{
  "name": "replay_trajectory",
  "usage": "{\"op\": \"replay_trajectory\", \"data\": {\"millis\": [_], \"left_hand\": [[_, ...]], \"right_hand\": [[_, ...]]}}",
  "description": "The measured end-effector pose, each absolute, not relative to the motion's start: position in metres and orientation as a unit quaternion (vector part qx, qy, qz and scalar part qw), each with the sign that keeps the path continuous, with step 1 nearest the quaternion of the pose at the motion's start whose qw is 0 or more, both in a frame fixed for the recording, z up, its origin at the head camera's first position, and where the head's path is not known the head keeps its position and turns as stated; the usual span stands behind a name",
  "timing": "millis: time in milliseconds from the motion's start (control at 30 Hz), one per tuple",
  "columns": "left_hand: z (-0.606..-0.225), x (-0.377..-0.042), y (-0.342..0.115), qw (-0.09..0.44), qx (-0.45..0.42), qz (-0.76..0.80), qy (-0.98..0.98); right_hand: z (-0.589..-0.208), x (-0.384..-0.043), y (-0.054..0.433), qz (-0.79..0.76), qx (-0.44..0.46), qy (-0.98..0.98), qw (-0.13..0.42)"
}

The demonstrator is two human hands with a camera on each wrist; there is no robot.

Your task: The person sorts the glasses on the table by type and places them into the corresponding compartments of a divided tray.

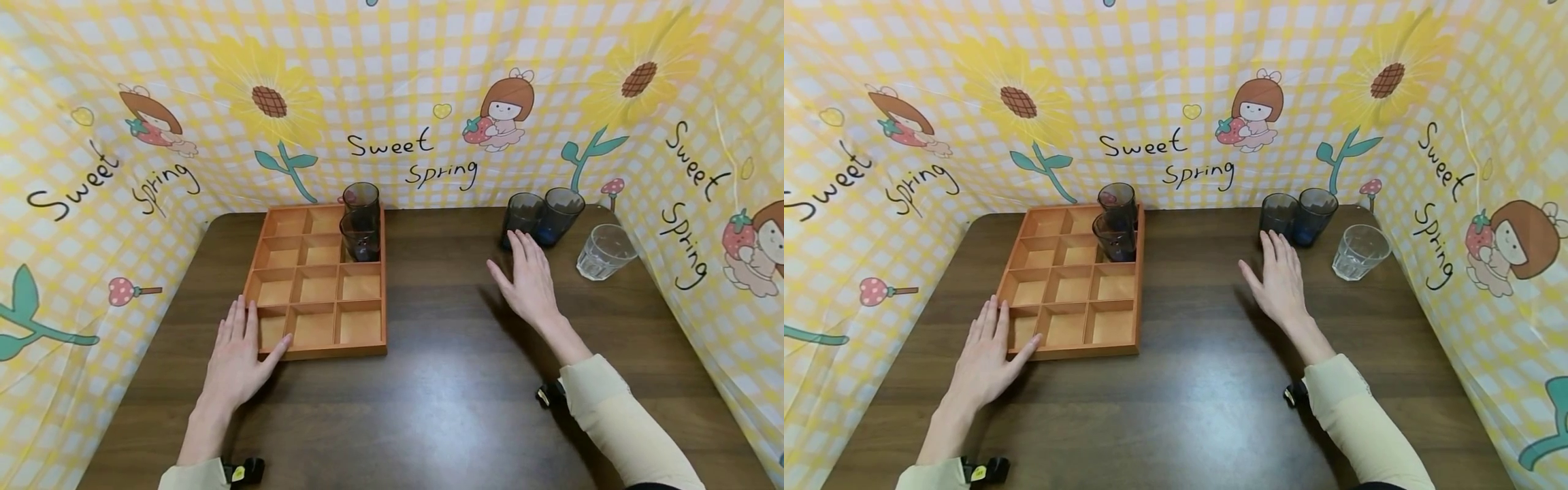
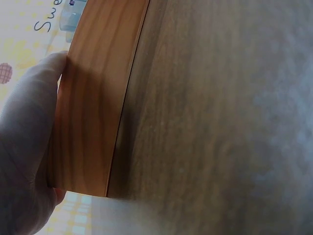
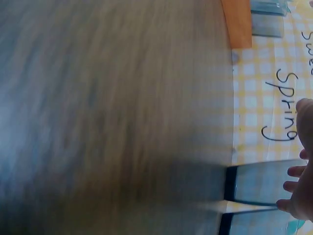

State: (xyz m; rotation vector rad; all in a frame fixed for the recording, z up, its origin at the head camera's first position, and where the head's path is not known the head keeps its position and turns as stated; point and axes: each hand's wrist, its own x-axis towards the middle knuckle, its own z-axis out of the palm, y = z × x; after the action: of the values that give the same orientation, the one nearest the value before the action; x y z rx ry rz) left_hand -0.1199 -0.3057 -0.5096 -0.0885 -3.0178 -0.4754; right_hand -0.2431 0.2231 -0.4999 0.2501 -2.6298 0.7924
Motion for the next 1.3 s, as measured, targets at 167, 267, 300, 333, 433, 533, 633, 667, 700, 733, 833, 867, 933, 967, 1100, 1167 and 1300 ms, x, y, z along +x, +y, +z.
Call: {"op": "replay_trajectory", "data": {"millis": [167, 267, 300, 333, 433, 533, 633, 667, 700, 733, 833, 867, 933, 967, 1100, 1167, 1300], "left_hand": [[-0.511, -0.118, -0.306, 0.045, -0.032, -0.155, -0.986], [-0.512, -0.117, -0.306, 0.044, -0.029, -0.157, -0.986], [-0.512, -0.116, -0.306, 0.044, -0.028, -0.158, -0.986], [-0.512, -0.116, -0.306, 0.044, -0.027, -0.158, -0.986], [-0.513, -0.116, -0.306, 0.044, -0.025, -0.157, -0.986], [-0.513, -0.116, -0.306, 0.044, -0.025, -0.156, -0.987], [-0.512, -0.117, -0.305, 0.044, -0.025, -0.156, -0.986], [-0.512, -0.117, -0.305, 0.043, -0.025, -0.156, -0.986], [-0.512, -0.117, -0.305, 0.043, -0.025, -0.157, -0.986], [-0.512, -0.117, -0.305, 0.044, -0.026, -0.157, -0.986], [-0.511, -0.117, -0.306, 0.043, -0.026, -0.157, -0.986], [-0.512, -0.117, -0.306, 0.044, -0.027, -0.157, -0.986], [-0.512, -0.117, -0.306, 0.045, -0.027, -0.156, -0.986], [-0.511, -0.117, -0.306, 0.046, -0.028, -0.156, -0.986], [-0.51, -0.118, -0.306, 0.048, -0.029, -0.157, -0.986], [-0.509, -0.118, -0.306, 0.049, -0.029, -0.158, -0.986], [-0.509, -0.118, -0.306, 0.05, -0.03, -0.157, -0.986]], "right_hand": [[-0.502, -0.241, 0.234, 0.299, 0.073, -0.923, 0.232], [-0.503, -0.24, 0.239, 0.296, 0.065, -0.924, 0.234], [-0.503, -0.24, 0.24, 0.294, 0.063, -0.925, 0.233], [-0.503, -0.24, 0.242, 0.293, 0.061, -0.926, 0.232], [-0.504, -0.241, 0.246, 0.294, 0.052, -0.927, 0.226], [-0.504, -0.243, 0.25, 0.296, 0.04, -0.929, 0.217], [-0.504, -0.246, 0.255, 0.301, 0.028, -0.931, 0.203], [-0.504, -0.247, 0.256, 0.304, 0.025, -0.931, 0.198], [-0.504, -0.248, 0.257, 0.309, 0.022, -0.931, 0.195], [-0.504, -0.249, 0.259, 0.313, 0.02, -0.93, 0.191], [-0.505, -0.254, 0.263, 0.326, 0.013, -0.928, 0.18], [-0.506, -0.255, 0.264, 0.328, 0.011, -0.928, 0.177], [-0.508, -0.258, 0.267, 0.328, 0.009, -0.929, 0.173], [-0.509, -0.259, 0.268, 0.327, 0.009, -0.929, 0.172], [-0.515, -0.266, 0.271, 0.325, 0.016, -0.929, 0.177], [-0.516, -0.268, 0.272, 0.332, 0.018, -0.927, 0.172], [-0.53, -0.28, 0.278, 0.354, 0.017, -0.922, 0.158]]}}
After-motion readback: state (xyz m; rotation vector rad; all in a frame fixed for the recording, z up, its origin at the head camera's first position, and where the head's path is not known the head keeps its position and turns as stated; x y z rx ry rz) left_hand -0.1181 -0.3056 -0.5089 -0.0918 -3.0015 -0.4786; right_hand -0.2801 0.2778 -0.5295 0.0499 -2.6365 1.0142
